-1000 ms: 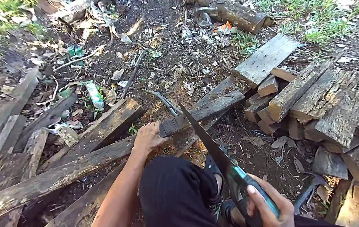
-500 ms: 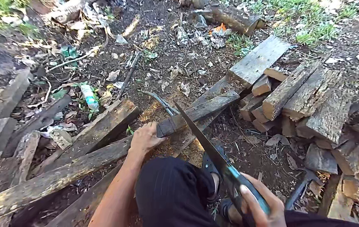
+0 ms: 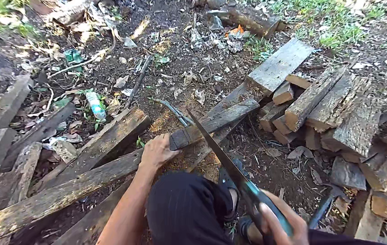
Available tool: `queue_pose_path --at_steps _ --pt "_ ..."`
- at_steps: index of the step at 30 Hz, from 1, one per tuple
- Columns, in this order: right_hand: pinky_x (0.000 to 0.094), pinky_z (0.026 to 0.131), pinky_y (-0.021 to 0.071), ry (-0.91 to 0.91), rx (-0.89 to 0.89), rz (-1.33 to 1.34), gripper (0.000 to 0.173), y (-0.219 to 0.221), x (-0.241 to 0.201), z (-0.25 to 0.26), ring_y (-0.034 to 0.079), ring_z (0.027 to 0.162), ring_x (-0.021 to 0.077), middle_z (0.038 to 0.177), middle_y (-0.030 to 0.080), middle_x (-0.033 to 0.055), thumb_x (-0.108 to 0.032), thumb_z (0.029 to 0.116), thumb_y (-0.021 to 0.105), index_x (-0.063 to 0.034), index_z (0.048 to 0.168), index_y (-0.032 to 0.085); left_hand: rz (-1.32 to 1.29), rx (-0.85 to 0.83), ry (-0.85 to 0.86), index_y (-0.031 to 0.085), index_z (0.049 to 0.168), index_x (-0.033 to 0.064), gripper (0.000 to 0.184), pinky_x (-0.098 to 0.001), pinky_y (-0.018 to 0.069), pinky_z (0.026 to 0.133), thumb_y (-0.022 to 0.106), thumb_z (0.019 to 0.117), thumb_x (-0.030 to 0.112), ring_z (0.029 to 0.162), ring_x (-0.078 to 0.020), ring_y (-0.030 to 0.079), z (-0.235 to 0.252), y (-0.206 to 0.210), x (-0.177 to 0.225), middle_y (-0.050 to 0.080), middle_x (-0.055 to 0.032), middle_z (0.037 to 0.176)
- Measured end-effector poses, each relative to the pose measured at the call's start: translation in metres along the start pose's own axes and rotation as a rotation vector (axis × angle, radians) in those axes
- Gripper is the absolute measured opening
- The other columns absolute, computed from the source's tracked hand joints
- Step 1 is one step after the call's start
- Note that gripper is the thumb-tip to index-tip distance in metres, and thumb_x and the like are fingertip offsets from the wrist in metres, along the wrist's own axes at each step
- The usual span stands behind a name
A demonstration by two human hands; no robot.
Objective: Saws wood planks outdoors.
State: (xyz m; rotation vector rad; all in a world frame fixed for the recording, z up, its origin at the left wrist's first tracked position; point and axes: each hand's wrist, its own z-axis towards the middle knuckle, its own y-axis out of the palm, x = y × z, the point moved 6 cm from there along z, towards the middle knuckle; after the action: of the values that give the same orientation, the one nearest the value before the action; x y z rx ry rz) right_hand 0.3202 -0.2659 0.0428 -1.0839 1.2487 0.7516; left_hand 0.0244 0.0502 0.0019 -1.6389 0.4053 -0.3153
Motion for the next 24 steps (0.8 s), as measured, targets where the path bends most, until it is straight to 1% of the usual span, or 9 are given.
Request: queue_pose_path --at_steps 2,6,8,10,13,15,18,21,24 --pt "0.0342 0.050 0.0608 -0.006 -0.005 0.013 0.039 -0.002 -0.002 0.004 0.065 0.057 0.0135 0.092 0.072 0.0062 -0.026 0.1033 0.059 -0.0016 0.133 0.062 -0.006 0.007 0.009 0.066 0.120 0.0045 0.087 -0.0562 0.0570 0.078 0.072 0.0737 0.077 0.098 -0.0355 0.071 0.002 0.000 0.002 0.071 -0.0167 0.109" --pt "0.0366 0.054 0.0614 -0.052 0.011 -0.014 0.037 0.080 0.010 0.124 0.066 0.059 0.0144 0.091 0.072 0.0080 -0.030 0.1017 0.060 -0.0025 0.126 0.067 -0.005 0.019 0.007 0.067 0.119 0.0051 0.085 -0.0544 0.0570 0.082 0.074 0.0732 0.076 0.100 -0.0344 0.070 0.001 0.011 0.003 0.071 -0.0160 0.110" --pt "0.0358 0.055 0.0611 0.003 -0.018 0.010 0.037 0.109 0.015 0.157 0.066 0.059 0.0149 0.089 0.072 0.0073 -0.033 0.1005 0.062 -0.0067 0.126 0.068 0.001 -0.008 -0.002 0.067 0.123 0.0054 0.089 -0.0554 0.0559 0.088 0.070 0.0740 0.080 0.107 -0.0349 0.069 0.000 0.020 -0.003 0.071 -0.0163 0.115" --pt "0.0347 0.056 0.0617 0.006 -0.021 0.032 0.039 0.106 0.026 0.147 0.067 0.060 0.0141 0.091 0.072 0.0064 -0.033 0.1013 0.062 -0.0058 0.128 0.066 0.026 0.008 0.049 0.067 0.122 0.0067 0.092 -0.0545 0.0536 0.097 0.066 0.0727 0.084 0.117 -0.0333 0.066 0.000 0.023 -0.002 0.070 -0.0140 0.121" --pt "0.0337 0.055 0.0620 -0.042 -0.001 0.048 0.040 0.091 0.032 0.127 0.068 0.061 0.0131 0.092 0.073 0.0066 -0.031 0.1025 0.061 -0.0017 0.129 0.065 0.033 -0.004 0.097 0.060 0.141 0.0088 0.103 -0.0558 0.0421 0.113 0.060 0.0744 0.087 0.135 -0.0322 0.056 0.000 0.023 0.009 0.061 -0.0122 0.144" --pt "0.0316 0.060 0.0620 -0.084 -0.022 -0.006 0.040 0.096 0.026 0.119 0.069 0.068 0.0104 0.098 0.074 0.0059 -0.032 0.1024 0.062 -0.0019 0.129 0.065 0.038 0.005 0.087 0.063 0.136 0.0095 0.099 -0.0548 0.0442 0.110 0.063 0.0732 0.085 0.130 -0.0308 0.059 -0.008 0.026 0.009 0.064 -0.0112 0.139" --pt "0.0317 0.057 0.0615 -0.102 -0.027 -0.019 0.040 0.098 0.015 0.136 0.068 0.063 0.0102 0.092 0.073 0.0052 -0.033 0.1015 0.063 -0.0023 0.127 0.066 0.028 0.016 0.073 0.066 0.131 0.0098 0.093 -0.0540 0.0501 0.102 0.065 0.0737 0.083 0.123 -0.0299 0.063 -0.001 0.023 0.007 0.068 -0.0112 0.130" --pt "0.0351 0.049 0.0596 0.005 -0.017 0.114 0.044 0.085 -0.002 0.152 0.064 0.053 0.0167 0.074 0.069 0.0059 -0.035 0.1003 0.065 -0.0022 0.128 0.066 -0.012 -0.001 0.056 0.061 0.139 0.0101 0.095 -0.0540 0.0536 0.094 0.066 0.0751 0.080 0.117 -0.0313 0.065 -0.001 0.026 0.007 0.068 -0.0122 0.128" --pt "0.0342 0.052 0.0606 -0.023 -0.022 0.126 0.048 0.083 -0.011 0.143 0.066 0.057 0.0155 0.081 0.072 0.0051 -0.037 0.0998 0.066 -0.0018 0.133 0.064 0.033 0.034 0.071 0.059 0.141 0.0096 0.091 -0.0529 0.0539 0.094 0.066 0.0782 0.075 0.116 -0.0313 0.066 -0.008 0.026 0.012 0.069 -0.0129 0.128"
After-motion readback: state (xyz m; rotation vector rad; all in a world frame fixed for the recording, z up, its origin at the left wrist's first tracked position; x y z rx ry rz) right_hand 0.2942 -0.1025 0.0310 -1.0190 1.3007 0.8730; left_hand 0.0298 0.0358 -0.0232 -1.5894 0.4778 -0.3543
